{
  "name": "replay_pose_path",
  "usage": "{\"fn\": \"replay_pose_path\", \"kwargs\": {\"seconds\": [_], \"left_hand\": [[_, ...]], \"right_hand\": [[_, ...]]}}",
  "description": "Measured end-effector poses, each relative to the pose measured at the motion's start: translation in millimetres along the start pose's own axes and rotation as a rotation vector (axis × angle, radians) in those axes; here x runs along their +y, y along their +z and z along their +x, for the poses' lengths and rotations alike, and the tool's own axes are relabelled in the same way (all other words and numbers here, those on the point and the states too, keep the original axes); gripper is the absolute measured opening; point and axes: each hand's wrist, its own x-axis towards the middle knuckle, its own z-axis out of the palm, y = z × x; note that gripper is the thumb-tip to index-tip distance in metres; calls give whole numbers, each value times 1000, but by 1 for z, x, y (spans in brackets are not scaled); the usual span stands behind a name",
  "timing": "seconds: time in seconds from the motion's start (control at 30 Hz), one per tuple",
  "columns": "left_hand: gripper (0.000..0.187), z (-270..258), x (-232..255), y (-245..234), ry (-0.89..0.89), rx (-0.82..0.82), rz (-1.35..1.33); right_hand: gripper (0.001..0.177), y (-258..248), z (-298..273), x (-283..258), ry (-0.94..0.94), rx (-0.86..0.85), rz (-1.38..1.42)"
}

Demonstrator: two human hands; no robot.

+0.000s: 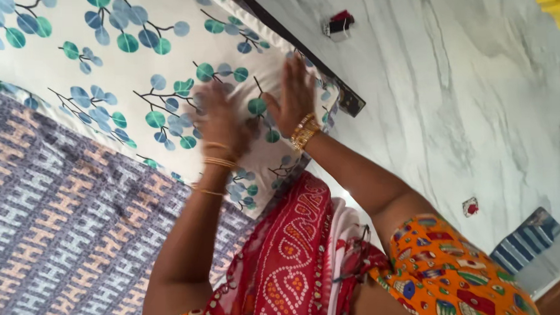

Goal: The person smooths a patterned bedsheet on a bed, then places and smooths two leaf-patterned pillowcases on the pillows. The person uses both hands to flatten the fabric and align the edges.

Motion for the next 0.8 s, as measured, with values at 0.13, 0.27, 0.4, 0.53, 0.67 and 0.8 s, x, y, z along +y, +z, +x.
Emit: {"fn": "replay_pose_path", "kwargs": {"seconds": [0.13, 0.27, 0.4, 0.53, 0.67, 0.8], "left_hand": [[114, 22, -93, -23, -638, 329, -289], [109, 43, -135, 15, -548, 415, -234], [112, 63, -149, 52, -505, 603, -175], [114, 70, -160, 78, -469, 680, -202], [112, 75, -162, 92, -428, 800, -163], [109, 79, -167, 85, -471, 699, -214]], "right_hand": [[92, 14, 37, -56, -261, 52, 63], [98, 25, 75, -77, -210, -492, -140], [103, 6, 83, -91, -212, -479, -162], [101, -15, 112, -117, -448, 21, 45], [102, 2, 177, -145, -399, -538, -201], [102, 23, 195, -154, -420, -513, -213]]}}
